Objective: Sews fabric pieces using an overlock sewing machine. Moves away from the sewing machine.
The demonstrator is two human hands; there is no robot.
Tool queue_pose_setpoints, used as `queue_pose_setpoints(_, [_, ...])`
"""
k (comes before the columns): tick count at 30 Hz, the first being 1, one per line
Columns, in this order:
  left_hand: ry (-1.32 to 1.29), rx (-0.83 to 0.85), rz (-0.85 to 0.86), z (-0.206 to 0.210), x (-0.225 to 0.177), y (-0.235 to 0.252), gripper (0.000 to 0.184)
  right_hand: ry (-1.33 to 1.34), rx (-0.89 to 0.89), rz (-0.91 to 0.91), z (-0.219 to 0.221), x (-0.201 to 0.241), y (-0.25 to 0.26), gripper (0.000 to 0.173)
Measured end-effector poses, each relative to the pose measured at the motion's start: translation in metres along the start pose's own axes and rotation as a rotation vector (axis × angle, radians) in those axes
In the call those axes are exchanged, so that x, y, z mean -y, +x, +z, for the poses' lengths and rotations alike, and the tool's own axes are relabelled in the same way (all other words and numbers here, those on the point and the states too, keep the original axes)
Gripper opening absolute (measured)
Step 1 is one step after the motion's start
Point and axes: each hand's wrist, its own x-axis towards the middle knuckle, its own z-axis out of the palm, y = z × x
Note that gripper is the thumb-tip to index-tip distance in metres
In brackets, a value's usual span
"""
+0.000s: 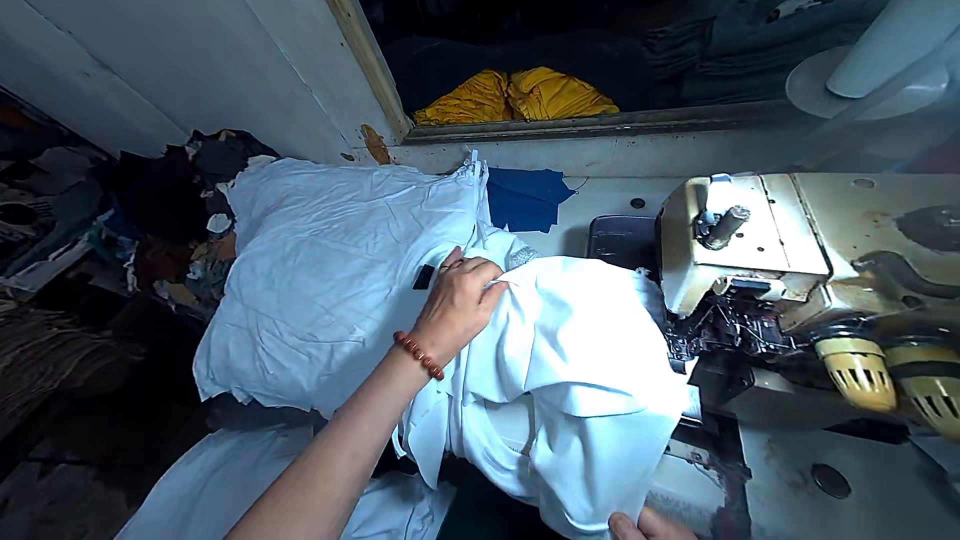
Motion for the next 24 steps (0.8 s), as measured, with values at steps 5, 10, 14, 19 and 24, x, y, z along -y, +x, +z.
queue_pose_setpoints(5, [-1.532, -0.112, -0.578, -0.044, -0.07, -0.076, 0.031, 0.043, -0.033, 0.024, 0.004, 0.004, -0.007, 0.017])
queue_pose_setpoints(10, [-1.098, -0.026, -0.93, -0.038, -0.041, -0.146, 0.025, 0.073, -0.05, -0.028, 0.003, 0.003, -0.015, 0.019])
queue_pose_setpoints(14, [-0.179, -0.11, -0.446, -0.022, -0.042, -0.17, 0.016, 0.054, -0.001, -0.102, -0.001, 0.001, -0.024, 0.013])
queue_pose_setpoints(19, [-0.312, -0.005, 0.108, 0.018, -0.113, -0.173, 0.033, 0.058, 0.117, -0.187, -0.002, 0.015, -0.029, 0.014])
queue_pose_setpoints(24, [-0.497, -0.102, -0.006, 0.051, -0.126, -0.171, 0.022, 0.067, 0.17, -0.16, 0.001, 0.03, -0.031, 0.014])
